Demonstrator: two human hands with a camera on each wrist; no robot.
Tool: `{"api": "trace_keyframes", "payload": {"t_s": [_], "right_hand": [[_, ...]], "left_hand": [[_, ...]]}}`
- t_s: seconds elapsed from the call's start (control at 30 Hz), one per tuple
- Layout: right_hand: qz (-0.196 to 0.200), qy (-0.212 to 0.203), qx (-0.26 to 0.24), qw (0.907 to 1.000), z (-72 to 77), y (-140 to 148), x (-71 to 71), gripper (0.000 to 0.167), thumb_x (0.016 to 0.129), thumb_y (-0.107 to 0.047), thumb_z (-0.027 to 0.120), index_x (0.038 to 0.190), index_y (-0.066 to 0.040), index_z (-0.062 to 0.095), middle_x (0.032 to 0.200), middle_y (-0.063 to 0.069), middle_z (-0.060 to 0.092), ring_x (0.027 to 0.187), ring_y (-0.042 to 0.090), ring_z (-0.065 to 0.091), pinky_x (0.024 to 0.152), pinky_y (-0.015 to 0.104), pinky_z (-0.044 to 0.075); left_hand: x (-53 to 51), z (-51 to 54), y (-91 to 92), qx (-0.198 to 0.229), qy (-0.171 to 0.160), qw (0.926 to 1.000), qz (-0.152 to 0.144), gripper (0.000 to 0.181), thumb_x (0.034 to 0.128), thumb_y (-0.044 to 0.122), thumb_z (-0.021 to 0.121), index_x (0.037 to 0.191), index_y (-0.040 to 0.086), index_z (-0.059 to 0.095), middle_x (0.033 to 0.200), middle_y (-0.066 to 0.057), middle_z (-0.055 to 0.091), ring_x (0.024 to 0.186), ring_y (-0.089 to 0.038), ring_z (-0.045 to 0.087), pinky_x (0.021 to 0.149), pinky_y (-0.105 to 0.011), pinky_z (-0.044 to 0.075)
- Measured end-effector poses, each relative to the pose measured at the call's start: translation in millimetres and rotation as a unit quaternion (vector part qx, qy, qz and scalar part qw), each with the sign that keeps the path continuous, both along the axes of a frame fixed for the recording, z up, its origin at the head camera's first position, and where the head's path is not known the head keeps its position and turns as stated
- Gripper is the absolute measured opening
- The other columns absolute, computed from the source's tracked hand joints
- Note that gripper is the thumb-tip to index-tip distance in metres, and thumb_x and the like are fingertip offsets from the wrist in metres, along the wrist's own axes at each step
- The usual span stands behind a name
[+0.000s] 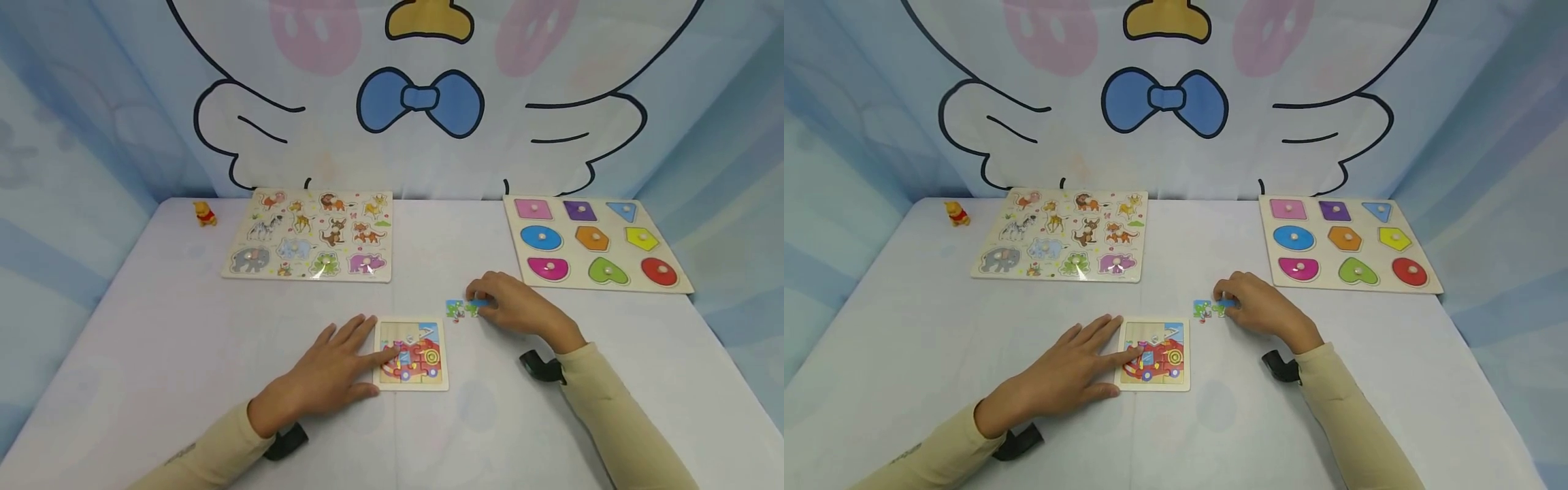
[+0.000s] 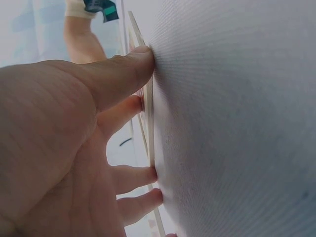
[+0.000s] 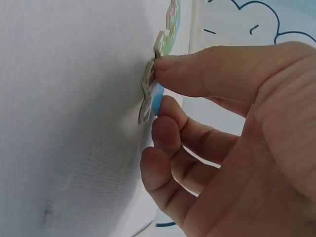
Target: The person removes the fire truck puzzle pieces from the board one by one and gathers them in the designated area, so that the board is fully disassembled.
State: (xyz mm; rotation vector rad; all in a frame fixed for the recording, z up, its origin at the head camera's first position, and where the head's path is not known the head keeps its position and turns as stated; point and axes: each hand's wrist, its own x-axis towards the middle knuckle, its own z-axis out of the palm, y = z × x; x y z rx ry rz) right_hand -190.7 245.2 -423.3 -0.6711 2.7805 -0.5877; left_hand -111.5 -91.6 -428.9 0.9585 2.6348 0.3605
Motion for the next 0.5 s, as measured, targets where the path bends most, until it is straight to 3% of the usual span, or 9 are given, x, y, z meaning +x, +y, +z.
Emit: {"api": "trace_keyframes", "payload": {"t_s": [0.5], "right_hand": [[-0.019, -0.004, 0.008, 0.9998, -0.8, -2.0, 1.1, 0.029, 0.089, -0.003, 0.074, 0.118, -0.005, 0.07, 0.101, 0.007, 0.062, 0.096, 0.026, 0.058, 0.091, 0.049, 0.055]], "left_hand": [[1.2, -1.9, 0.0, -0.004, 0.002, 1.0, 0.006, 0.06, 0.0944, 0.042, 0.072, 0.151, 0.033, 0.053, 0.166, -0.017, 0.027, 0.153, -0.038, 0.02, 0.117, -0.066, 0.022]]}}
